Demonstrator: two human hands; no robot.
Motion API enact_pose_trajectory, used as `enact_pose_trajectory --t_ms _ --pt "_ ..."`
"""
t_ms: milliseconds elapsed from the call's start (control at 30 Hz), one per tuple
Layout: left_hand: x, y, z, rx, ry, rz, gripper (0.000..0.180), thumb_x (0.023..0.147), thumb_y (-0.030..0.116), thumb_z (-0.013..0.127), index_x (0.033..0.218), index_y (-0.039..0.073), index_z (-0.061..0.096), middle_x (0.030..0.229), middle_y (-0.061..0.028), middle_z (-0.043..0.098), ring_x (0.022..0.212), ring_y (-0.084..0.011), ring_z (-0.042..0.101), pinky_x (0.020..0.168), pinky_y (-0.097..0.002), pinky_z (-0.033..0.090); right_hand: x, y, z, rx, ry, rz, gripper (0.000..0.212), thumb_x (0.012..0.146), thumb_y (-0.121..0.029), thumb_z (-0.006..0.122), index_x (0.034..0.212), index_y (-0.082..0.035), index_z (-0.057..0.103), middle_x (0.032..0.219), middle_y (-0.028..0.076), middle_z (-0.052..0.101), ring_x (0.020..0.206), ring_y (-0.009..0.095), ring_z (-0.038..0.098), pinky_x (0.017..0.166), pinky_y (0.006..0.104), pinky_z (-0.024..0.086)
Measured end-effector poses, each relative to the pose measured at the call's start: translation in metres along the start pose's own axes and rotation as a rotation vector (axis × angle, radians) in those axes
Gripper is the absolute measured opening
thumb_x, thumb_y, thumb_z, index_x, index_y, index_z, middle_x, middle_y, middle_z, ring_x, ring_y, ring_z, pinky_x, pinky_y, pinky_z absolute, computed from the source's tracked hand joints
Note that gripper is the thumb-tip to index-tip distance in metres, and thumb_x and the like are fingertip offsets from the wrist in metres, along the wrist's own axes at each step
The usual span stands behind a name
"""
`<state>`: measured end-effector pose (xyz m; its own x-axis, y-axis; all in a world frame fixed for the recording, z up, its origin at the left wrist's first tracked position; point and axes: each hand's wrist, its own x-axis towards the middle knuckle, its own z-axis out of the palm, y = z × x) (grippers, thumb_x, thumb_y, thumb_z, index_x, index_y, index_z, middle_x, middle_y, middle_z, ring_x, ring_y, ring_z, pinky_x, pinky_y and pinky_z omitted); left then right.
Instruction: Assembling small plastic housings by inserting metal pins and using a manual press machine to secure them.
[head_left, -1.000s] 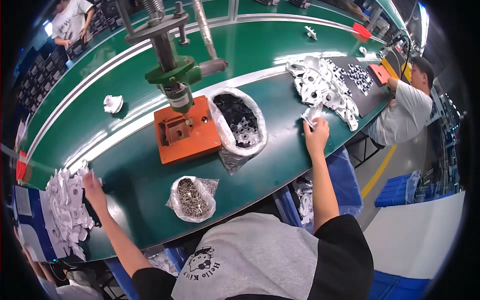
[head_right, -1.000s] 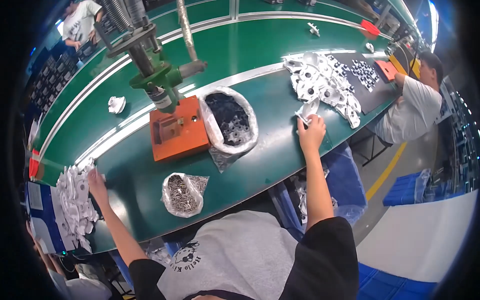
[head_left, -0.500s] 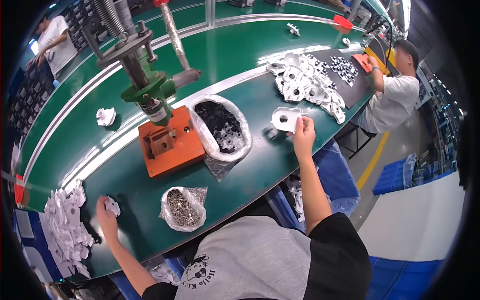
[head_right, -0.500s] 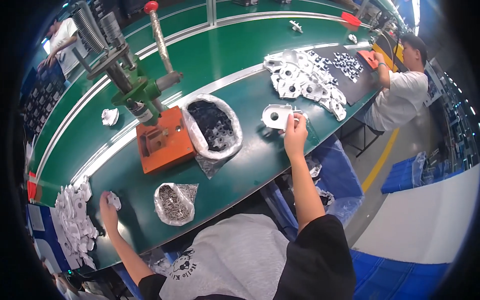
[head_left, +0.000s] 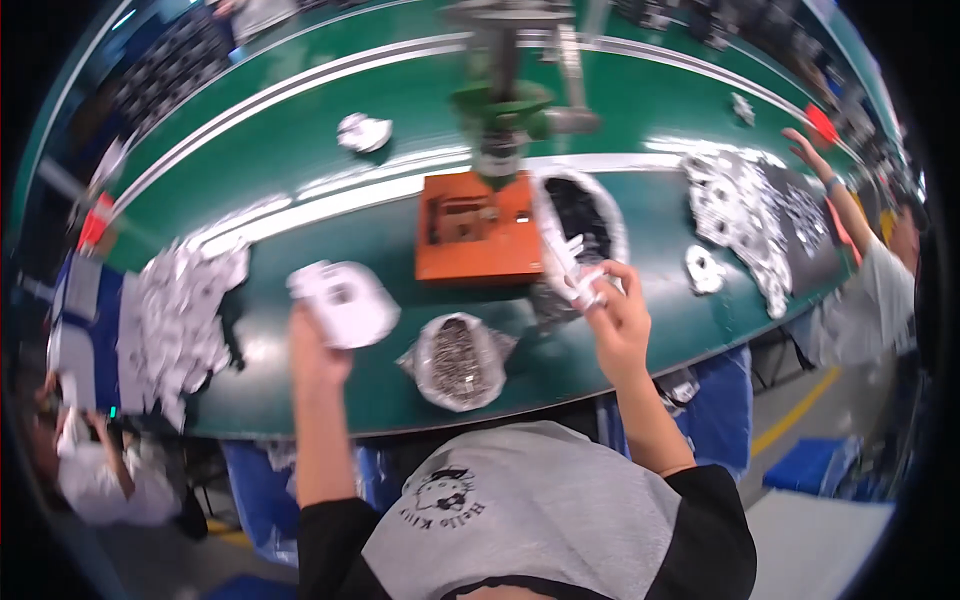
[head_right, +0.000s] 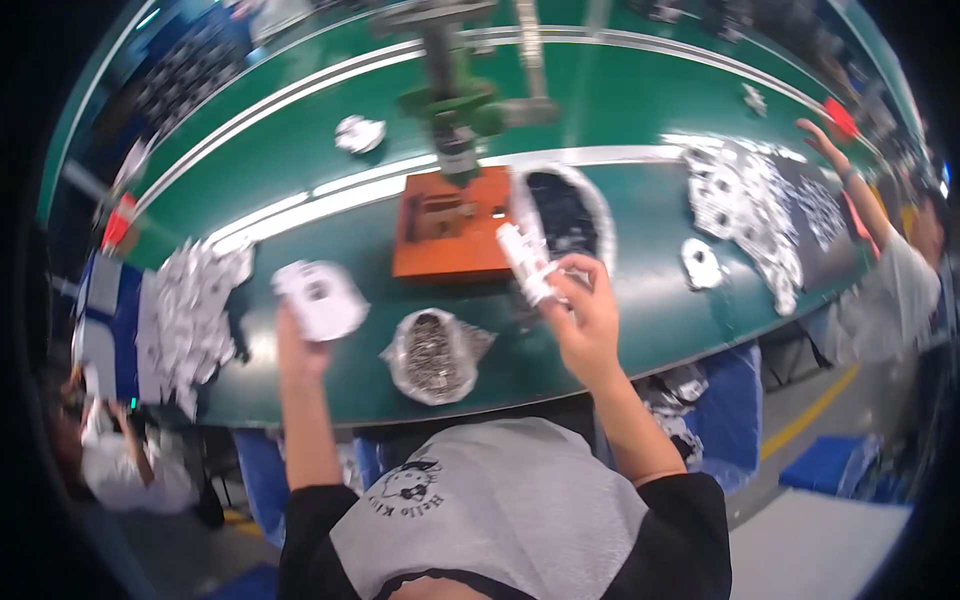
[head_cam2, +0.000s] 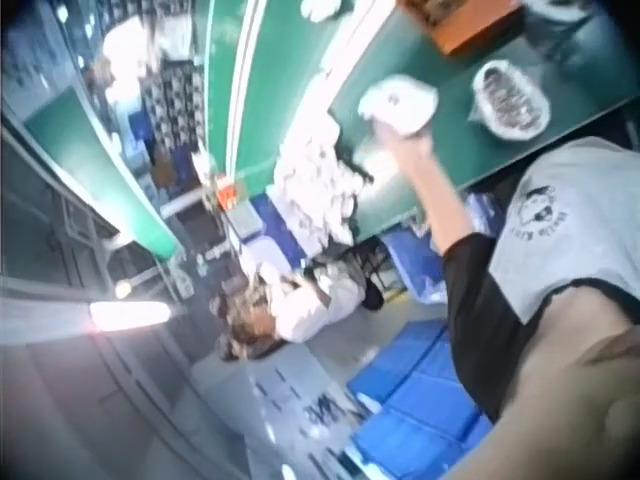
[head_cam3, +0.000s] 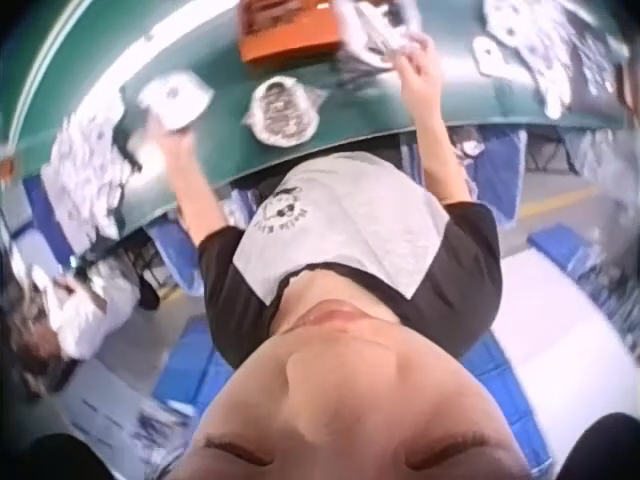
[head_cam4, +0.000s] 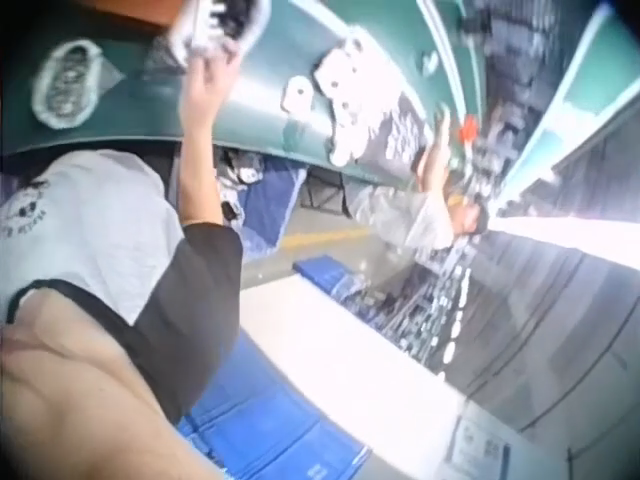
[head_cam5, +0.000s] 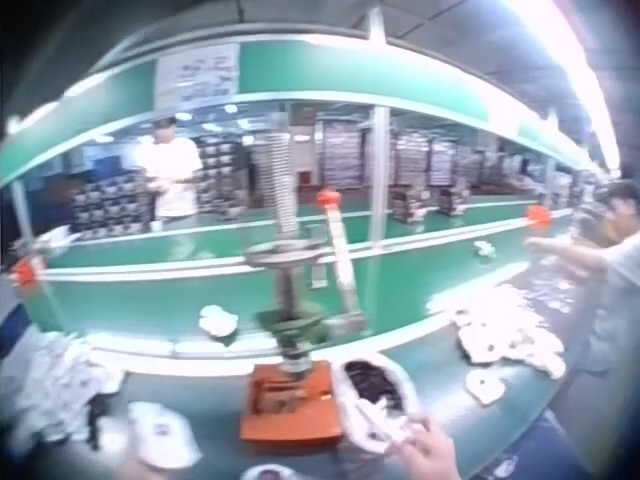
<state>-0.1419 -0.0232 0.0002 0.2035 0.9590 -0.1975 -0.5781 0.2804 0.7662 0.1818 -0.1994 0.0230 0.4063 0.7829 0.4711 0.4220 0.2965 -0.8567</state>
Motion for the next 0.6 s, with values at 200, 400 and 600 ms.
enact_pose_trajectory --t_ms 200,400,600 --pt "-0.066 -0.036 0.1 -0.007 -0.154 0.026 0.026 0.095 0.001 0.046 0.121 0.0 0.051 0.113 -0.0108 0.06 0.104 -0.0187 0.061 0.09 -0.0317 0.051 0.004 -0.05 0.081 -0.108 -0.299 -0.304 0.048 0.068 0.006 0.067 0.113 -0.009 0.067 0.14 0.025 0.042 0.109 0.035 0.061 0.083 0.0333 0.053" --pt "-0.064 -0.041 0.093 -0.061 -0.082 -0.077 0.025 0.097 0.007 0.045 0.121 0.001 0.05 0.114 -0.0126 0.061 0.099 -0.0212 0.064 0.086 -0.0334 0.054 0.005 -0.039 0.078 -0.109 -0.465 -0.351 0.052 0.065 0.004 0.067 0.114 -0.014 0.068 0.143 0.024 0.039 0.107 0.036 0.062 0.082 0.0341 0.053" --pt "-0.058 -0.053 0.087 -0.224 -0.101 -0.215 0.034 0.1 0.02 0.037 0.128 0.004 0.047 0.123 -0.01 0.057 0.111 -0.0229 0.057 0.095 -0.0379 0.048 -0.003 -0.039 0.082 -0.058 -0.473 -0.369 0.043 0.074 -0.007 0.07 0.117 -0.012 0.066 0.146 0.027 0.031 0.114 0.038 0.054 0.092 0.0384 0.046"
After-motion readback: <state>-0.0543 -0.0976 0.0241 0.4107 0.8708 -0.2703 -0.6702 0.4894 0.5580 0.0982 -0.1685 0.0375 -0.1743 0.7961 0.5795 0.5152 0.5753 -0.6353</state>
